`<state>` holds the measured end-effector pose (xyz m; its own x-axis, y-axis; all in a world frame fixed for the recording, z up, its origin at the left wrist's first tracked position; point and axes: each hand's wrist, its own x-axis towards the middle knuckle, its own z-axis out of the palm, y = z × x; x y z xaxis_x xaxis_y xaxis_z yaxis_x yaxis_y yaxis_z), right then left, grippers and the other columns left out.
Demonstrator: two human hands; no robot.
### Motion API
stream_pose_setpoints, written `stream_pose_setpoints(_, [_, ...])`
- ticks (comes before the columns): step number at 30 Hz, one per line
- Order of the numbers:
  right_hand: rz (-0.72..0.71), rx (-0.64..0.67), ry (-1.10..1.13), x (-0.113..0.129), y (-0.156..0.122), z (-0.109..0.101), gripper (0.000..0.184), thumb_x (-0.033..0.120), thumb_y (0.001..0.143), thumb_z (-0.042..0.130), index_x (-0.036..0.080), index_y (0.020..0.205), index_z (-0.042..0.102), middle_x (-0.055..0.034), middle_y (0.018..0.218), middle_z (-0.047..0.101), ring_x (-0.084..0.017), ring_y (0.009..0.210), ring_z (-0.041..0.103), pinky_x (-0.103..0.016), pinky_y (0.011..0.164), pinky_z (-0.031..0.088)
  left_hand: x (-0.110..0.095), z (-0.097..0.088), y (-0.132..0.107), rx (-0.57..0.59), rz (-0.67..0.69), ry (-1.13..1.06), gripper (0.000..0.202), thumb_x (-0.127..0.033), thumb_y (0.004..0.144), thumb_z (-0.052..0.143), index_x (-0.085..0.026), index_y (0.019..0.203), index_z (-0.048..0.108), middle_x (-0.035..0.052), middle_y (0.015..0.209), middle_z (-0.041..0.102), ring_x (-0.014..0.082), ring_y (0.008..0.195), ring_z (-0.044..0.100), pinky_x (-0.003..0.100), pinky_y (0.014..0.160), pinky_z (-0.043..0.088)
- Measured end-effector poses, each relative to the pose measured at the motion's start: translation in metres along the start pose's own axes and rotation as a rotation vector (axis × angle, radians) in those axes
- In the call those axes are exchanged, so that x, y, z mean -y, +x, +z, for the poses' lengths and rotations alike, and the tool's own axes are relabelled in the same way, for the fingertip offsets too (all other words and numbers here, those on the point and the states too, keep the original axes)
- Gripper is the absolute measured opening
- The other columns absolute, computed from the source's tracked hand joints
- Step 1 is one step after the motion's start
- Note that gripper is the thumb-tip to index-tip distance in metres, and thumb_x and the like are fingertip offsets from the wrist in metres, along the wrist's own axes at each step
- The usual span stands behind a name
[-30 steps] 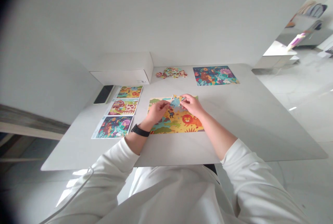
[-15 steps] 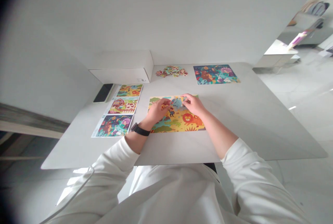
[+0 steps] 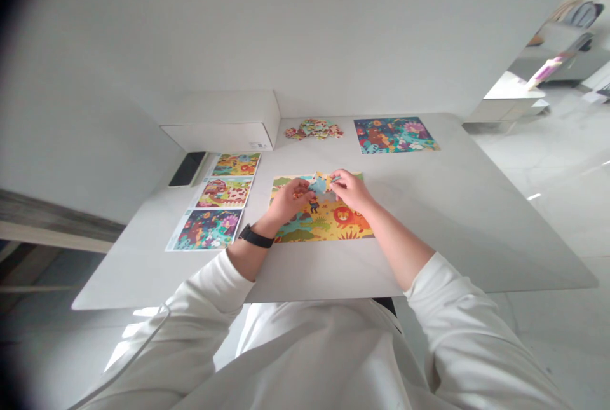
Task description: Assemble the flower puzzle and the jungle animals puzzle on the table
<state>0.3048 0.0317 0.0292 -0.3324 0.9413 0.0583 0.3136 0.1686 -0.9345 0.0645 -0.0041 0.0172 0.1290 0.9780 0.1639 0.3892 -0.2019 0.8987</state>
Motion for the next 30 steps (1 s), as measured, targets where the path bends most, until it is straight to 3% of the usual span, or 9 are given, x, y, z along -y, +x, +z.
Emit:
stream_pose_setpoints(6, [0.012, 0.123, 0.032, 0.002, -0.003, 0.006, 0.03, 0.054, 0.091, 0.07, 0.026, 0.101, 0.065, -0.0042, 0.099, 0.081, -0.019, 0.07, 0.069, -0.032, 0.067, 0.056, -0.002, -0.003, 0.004, -0.089, 0.012, -0.114, 0.017, -0.03, 0.095, 0.07, -0.02, 0.108, 0.067, 0.0045, 0.095, 0.079, 0.0182, 0.089, 0.076, 0.03, 0.083, 0.059])
stream_pose_setpoints(11, [-0.091, -0.024, -0.088, -0.001, -0.002, 0.002, 0.032, 0.047, 0.09, 0.075, 0.024, 0.113, 0.074, -0.0058, 0.109, 0.079, -0.018, 0.081, 0.067, -0.032, 0.075, 0.057, -0.007, -0.006, 0.003, -0.174, 0.024, -0.06, 0.02, -0.031, 0.102, 0.062, -0.019, 0.114, 0.073, 0.0037, 0.093, 0.077, 0.0153, 0.082, 0.071, 0.026, 0.077, 0.056])
stream_pose_setpoints(14, [-0.115, -0.015, -0.047, -0.002, -0.001, 0.001, 0.038, 0.048, 0.092, 0.074, 0.023, 0.121, 0.075, -0.0073, 0.112, 0.078, -0.018, 0.082, 0.067, -0.031, 0.076, 0.057, -0.009, -0.005, 0.001, -0.143, 0.049, -0.012, 0.022, -0.032, 0.103, 0.064, -0.019, 0.114, 0.077, 0.0046, 0.096, 0.079, 0.0146, 0.08, 0.069, 0.025, 0.074, 0.055])
stream_pose_setpoints(21, [-0.092, 0.18, -0.016, -0.007, -0.001, 0.008, 0.034, 0.037, 0.086, 0.079, 0.021, 0.116, 0.077, -0.0032, 0.092, 0.074, -0.017, 0.079, 0.068, -0.031, 0.077, 0.058, -0.01, 0.0, -0.001, -0.016, 0.091, -0.065, 0.026, -0.03, 0.1, 0.07, -0.021, 0.123, 0.076, 0.0047, 0.099, 0.077, 0.0146, 0.083, 0.071, 0.025, 0.077, 0.057])
stream_pose_setpoints(24, [-0.08, 0.154, -0.005, -0.009, 0.0, 0.007, 0.033, 0.037, 0.086, 0.08, 0.021, 0.115, 0.076, -0.0027, 0.091, 0.072, -0.017, 0.077, 0.068, -0.031, 0.075, 0.059, -0.007, 0.0, 0.0, -0.041, 0.1, -0.107, 0.029, -0.027, 0.1, 0.069, -0.02, 0.128, 0.072, 0.0067, 0.106, 0.077, 0.0154, 0.089, 0.073, 0.027, 0.081, 0.058])
stream_pose_setpoints(30, [-0.053, 0.068, 0.05, -0.007, 0.004, -0.004, 0.051, 0.041, 0.091, 0.078, 0.025, 0.138, 0.065, -0.0017, 0.096, 0.068, -0.016, 0.07, 0.068, -0.03, 0.066, 0.06, -0.004, -0.001, 0.0, -0.042, 0.102, -0.08, 0.032, -0.021, 0.1, 0.064, -0.019, 0.132, 0.067, 0.0091, 0.112, 0.078, 0.0174, 0.098, 0.076, 0.03, 0.088, 0.06])
